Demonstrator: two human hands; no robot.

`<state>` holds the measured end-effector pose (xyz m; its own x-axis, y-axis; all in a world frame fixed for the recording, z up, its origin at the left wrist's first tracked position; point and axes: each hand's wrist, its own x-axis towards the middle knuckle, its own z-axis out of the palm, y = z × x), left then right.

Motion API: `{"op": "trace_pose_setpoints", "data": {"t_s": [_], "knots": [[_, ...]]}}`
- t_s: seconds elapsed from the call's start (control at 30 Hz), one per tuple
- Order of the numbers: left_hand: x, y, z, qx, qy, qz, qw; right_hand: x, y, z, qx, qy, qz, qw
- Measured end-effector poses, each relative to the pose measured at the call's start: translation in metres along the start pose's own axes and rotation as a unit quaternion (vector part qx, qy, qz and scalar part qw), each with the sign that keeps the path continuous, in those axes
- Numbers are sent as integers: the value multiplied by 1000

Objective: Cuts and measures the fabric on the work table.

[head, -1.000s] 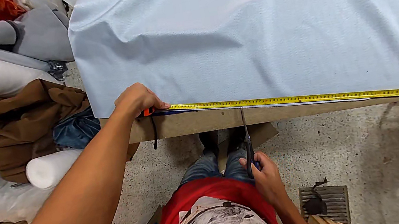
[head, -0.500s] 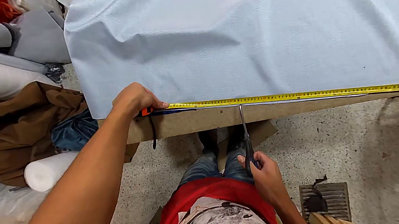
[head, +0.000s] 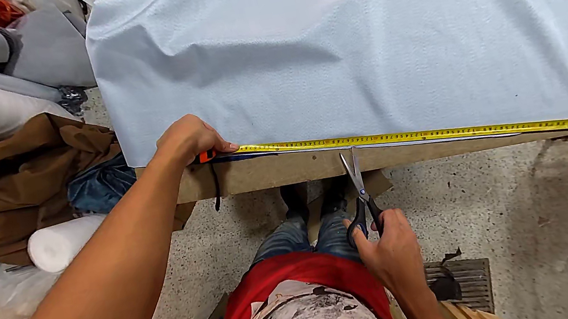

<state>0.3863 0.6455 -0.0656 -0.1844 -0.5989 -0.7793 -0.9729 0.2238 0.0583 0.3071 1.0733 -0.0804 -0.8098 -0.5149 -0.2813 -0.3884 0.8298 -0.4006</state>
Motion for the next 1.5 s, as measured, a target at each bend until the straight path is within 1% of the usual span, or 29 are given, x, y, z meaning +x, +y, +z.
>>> {"op": "trace_pose_setpoints", "data": {"t_s": [0.13, 0.27, 0.43, 0.57, 0.7, 0.83, 0.93, 1.07, 1.23, 1.37, 1.5], "knots": [[0, 1, -1, -2, 2, 1, 1000, 5, -2, 3, 70, -23, -16, 997], [-1, 2, -1, 2, 5, 2, 1000, 2, -1, 11, 115, -37, -19, 992], [-4, 4, -2, 0, 1, 4, 1000, 0, 0, 17, 209, -93, 36, 973], [-3, 4, -3, -9, -6, 3, 1000, 0, 6, 24, 258, -126, 67, 956], [-5, 8, -6, -67, -27, -7, 997, 1, 10, 28, 277, -136, 79, 948], [-9, 9, -9, -85, -33, -11, 996, 4, 7, 26, 314, -143, 100, 933], [-8, 9, -8, -86, -31, -10, 996, 5, 6, 26, 332, -156, 117, 923], [-9, 7, -10, -64, -27, -14, 997, 4, 0, 31, 359, -176, 118, 909], [-6, 5, -6, -58, -16, 21, 998, 5, 2, 27, 366, -180, 131, 904], [5, -4, -5, -73, -29, 14, 997, 8, 3, 27, 363, -192, 134, 902], [-5, 7, -5, -78, -26, 1, 997, 8, 7, 28, 362, -182, 142, 903]]}}
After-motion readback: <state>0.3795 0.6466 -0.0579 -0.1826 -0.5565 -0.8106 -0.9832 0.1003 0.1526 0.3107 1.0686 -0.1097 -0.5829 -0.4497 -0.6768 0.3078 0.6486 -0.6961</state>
